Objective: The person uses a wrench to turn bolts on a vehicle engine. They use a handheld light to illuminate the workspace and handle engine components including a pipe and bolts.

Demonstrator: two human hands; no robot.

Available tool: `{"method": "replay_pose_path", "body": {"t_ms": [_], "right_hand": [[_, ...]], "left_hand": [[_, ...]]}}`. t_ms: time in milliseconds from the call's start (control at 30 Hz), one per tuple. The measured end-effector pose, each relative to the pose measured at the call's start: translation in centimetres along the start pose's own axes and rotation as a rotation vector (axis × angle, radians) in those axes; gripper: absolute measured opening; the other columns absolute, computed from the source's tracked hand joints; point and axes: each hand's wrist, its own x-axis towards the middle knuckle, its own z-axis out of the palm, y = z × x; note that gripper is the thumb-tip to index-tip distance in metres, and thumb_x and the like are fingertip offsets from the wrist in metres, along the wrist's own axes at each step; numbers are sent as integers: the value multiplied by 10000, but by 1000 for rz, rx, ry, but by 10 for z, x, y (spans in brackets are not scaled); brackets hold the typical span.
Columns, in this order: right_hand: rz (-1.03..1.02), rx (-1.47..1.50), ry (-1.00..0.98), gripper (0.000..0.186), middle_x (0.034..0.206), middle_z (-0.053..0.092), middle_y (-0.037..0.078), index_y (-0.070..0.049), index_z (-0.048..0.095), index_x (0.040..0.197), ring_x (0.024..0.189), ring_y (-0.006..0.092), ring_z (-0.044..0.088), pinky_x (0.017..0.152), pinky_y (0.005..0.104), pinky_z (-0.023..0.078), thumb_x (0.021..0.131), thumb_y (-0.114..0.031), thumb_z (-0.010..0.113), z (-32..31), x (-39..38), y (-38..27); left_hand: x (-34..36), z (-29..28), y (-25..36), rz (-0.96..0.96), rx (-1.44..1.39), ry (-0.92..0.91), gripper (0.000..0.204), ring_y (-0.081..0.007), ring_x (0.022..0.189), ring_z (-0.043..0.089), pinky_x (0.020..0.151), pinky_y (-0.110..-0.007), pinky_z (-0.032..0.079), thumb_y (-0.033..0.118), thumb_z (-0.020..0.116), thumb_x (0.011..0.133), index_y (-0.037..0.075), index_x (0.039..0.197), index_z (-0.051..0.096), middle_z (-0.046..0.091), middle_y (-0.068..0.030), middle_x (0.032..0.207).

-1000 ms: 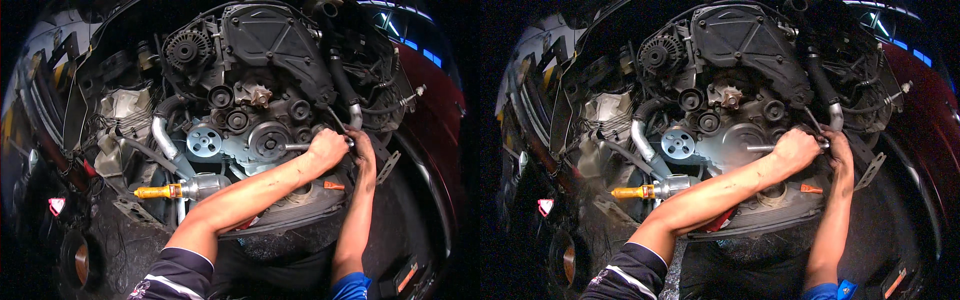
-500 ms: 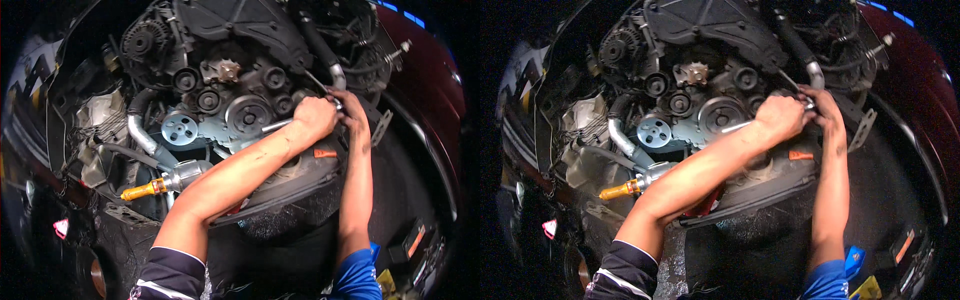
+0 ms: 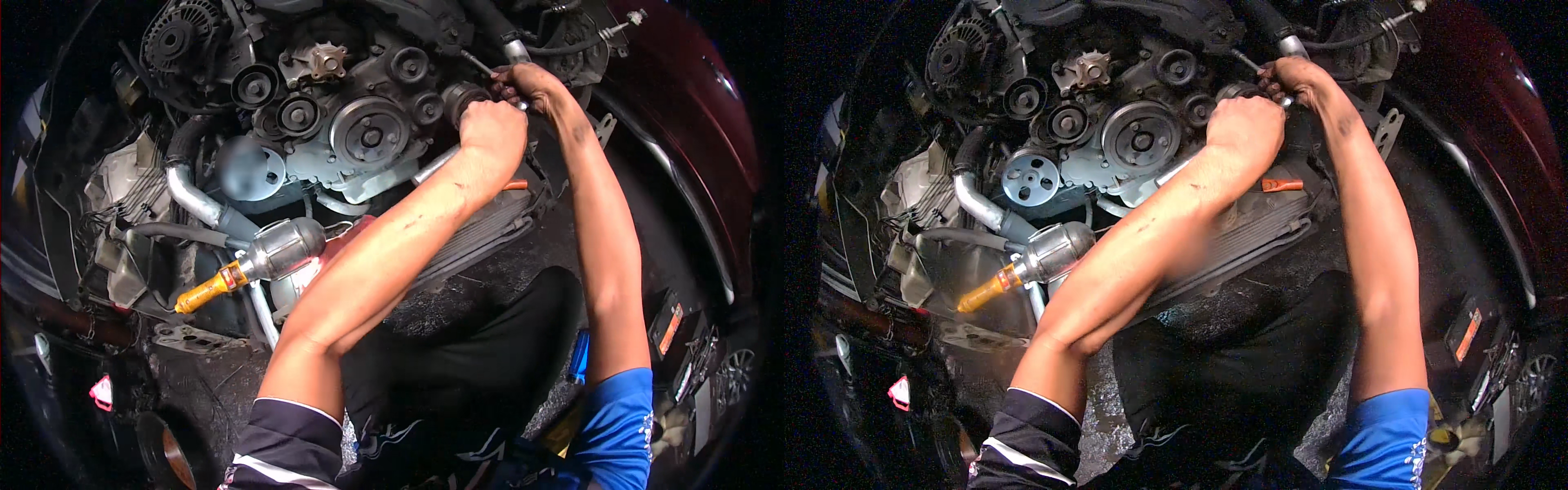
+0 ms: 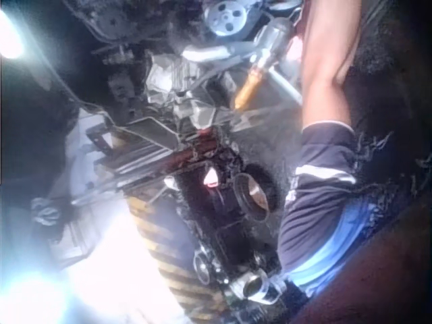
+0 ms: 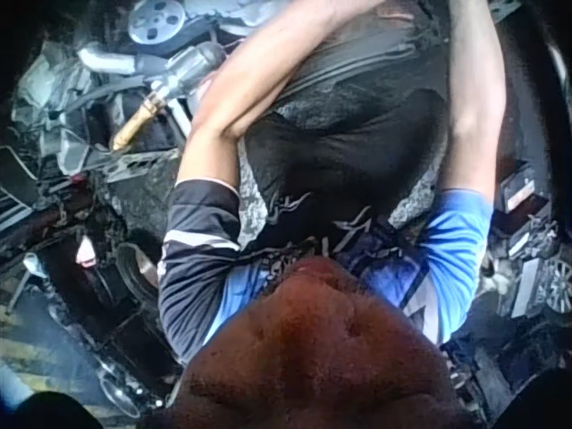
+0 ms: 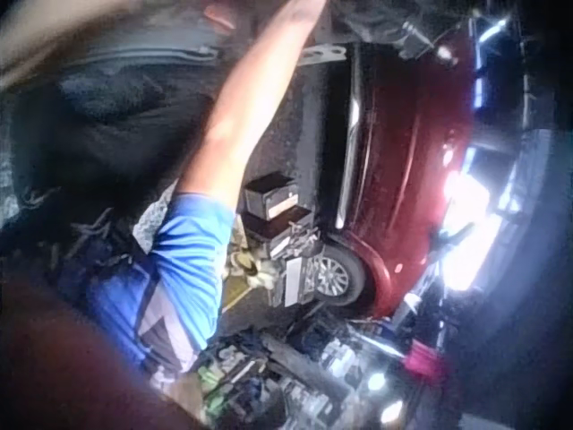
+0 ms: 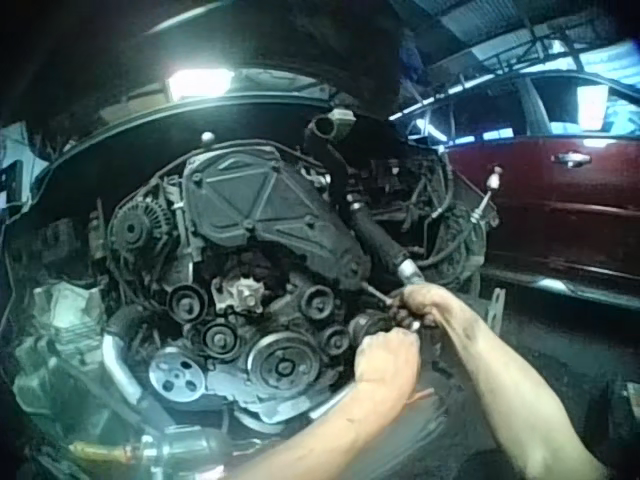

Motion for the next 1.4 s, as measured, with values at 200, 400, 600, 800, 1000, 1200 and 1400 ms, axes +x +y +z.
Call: {"method": "replay_pose_path", "body": {"t_ms": [200,400,600,800,1000,1200,1400], "right_hand": [[34,-10,1,194,726,522,66,35,506,1097,517,85,407,430,236,356,947,-28,401,4,-6,-9],[105,6,-10,160,705,519,44,-8,530,1070,491,83,400,410,225,347,970,-87,434,-3,3,-7],[21,-154,26,133,630,493,10,-51,547,872,485,110,425,384,269,396,947,-113,456,9,3,-10],[70,-150,65,155,682,531,-7,-48,640,1017,511,104,423,432,263,390,923,-141,558,-3,9,-12],[22,-339,78,182,644,502,-1,-95,539,802,490,113,424,401,264,329,948,-162,454,6,15,-9],[19,-422,92,188,697,543,17,-83,595,876,520,145,475,433,301,414,954,-230,508,5,16,-12],[44,-318,63,178,680,534,22,-71,599,913,513,140,469,413,301,406,960,-213,502,11,25,-6]], "left_hand": [[1,-4,-4,34,36,-29,231,-287,853,701,742,-397,556,139,516,847,39,882,720,710,-152,875],[4,0,5,31,73,11,231,-286,826,703,731,-408,558,146,519,849,30,838,719,707,-161,854],[14,7,-26,96,-25,86,248,-314,794,698,722,-431,560,215,551,851,26,821,709,698,-175,819],[22,-12,-37,272,79,64,257,-319,756,694,683,-428,562,241,547,868,45,803,700,692,-171,790],[2,8,-3,-30,-61,82,333,-309,795,697,702,-425,555,291,546,906,7,821,697,695,-174,821],[14,4,-30,179,79,97,325,-316,739,696,666,-438,562,294,542,900,28,799,700,693,-170,796],[14,-1,-39,231,160,90,219,-291,695,699,619,-411,568,201,554,852,53,769,691,692,-149,751]]}}
